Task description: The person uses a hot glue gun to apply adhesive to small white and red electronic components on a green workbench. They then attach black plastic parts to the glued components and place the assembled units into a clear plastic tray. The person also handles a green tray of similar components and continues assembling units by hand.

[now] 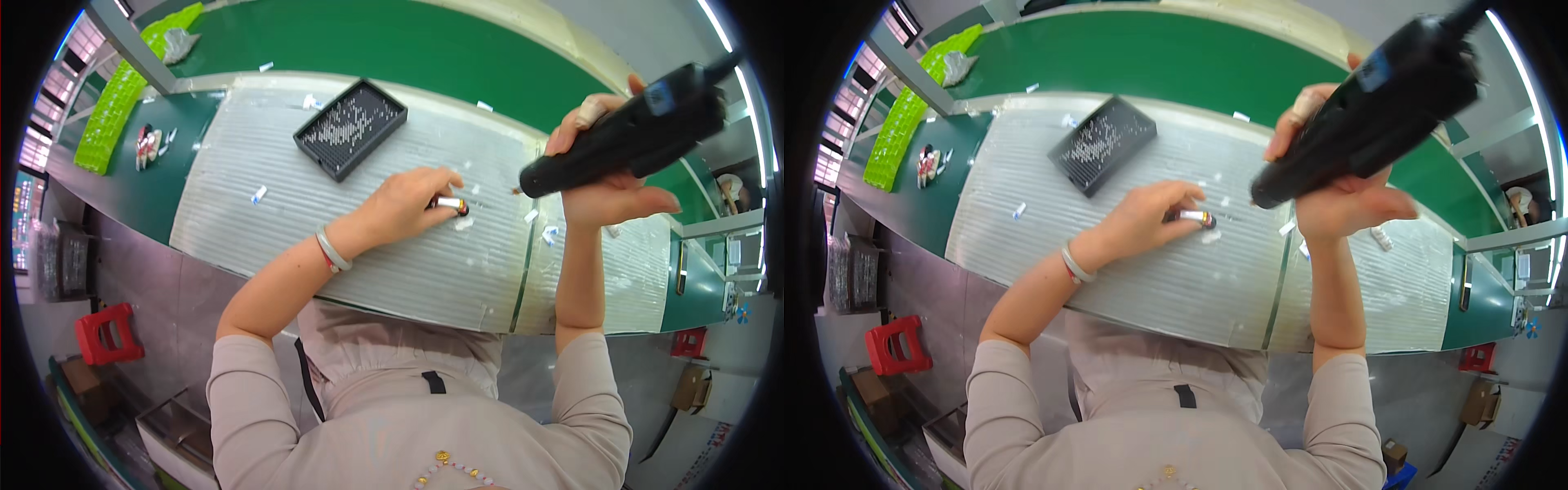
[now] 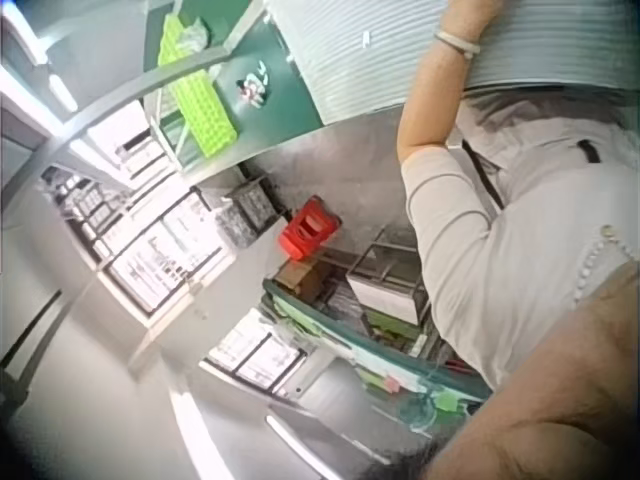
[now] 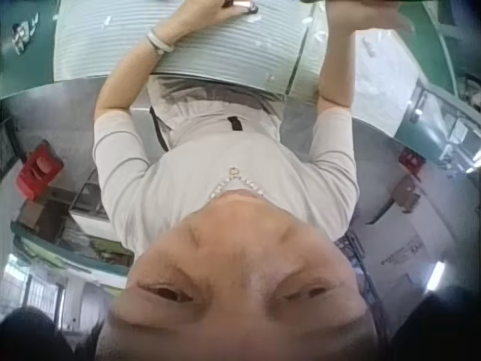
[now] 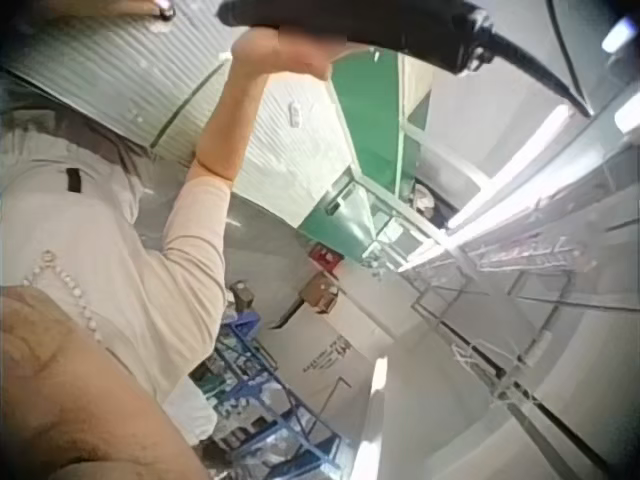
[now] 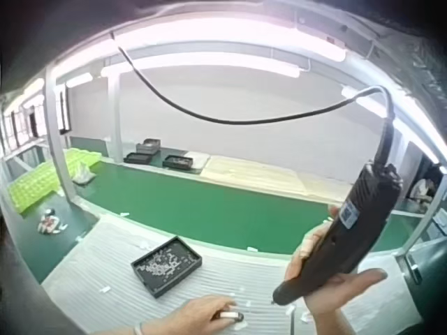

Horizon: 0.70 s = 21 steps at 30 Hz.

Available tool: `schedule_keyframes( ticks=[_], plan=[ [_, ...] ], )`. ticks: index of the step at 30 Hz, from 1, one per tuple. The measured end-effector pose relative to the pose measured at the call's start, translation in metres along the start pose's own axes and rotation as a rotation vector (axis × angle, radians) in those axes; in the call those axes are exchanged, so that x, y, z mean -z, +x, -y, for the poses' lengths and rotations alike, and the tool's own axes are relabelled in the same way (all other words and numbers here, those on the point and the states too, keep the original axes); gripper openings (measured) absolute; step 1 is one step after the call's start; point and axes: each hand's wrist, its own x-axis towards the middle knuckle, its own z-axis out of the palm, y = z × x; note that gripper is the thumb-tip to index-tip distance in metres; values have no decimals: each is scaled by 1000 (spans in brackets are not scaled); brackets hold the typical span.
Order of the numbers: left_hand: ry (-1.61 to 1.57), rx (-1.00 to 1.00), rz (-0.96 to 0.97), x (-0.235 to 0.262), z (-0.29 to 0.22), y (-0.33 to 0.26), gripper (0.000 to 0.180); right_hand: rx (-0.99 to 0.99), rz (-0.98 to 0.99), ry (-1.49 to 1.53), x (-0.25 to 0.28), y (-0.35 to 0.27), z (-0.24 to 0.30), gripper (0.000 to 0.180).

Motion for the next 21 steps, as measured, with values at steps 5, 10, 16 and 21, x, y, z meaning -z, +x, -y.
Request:
schedule_keyframes(
  ticks=[5, 10, 16, 21],
  plan=[
    [36, -82, 171, -10, 4, 9, 36, -289, 190, -1020, 36, -2, -7, 83],
    [71, -177, 124, 8, 8, -4, 41, -664, 520, -974, 24, -15, -59, 86],
    [60, -165, 161, -6, 9, 7, 28, -744, 637, -948, 35, -42, -75, 88],
    [77, -122, 134, -7, 2, 15, 25, -650, 627, -1069, 33, -40, -82, 76]
  ],
)
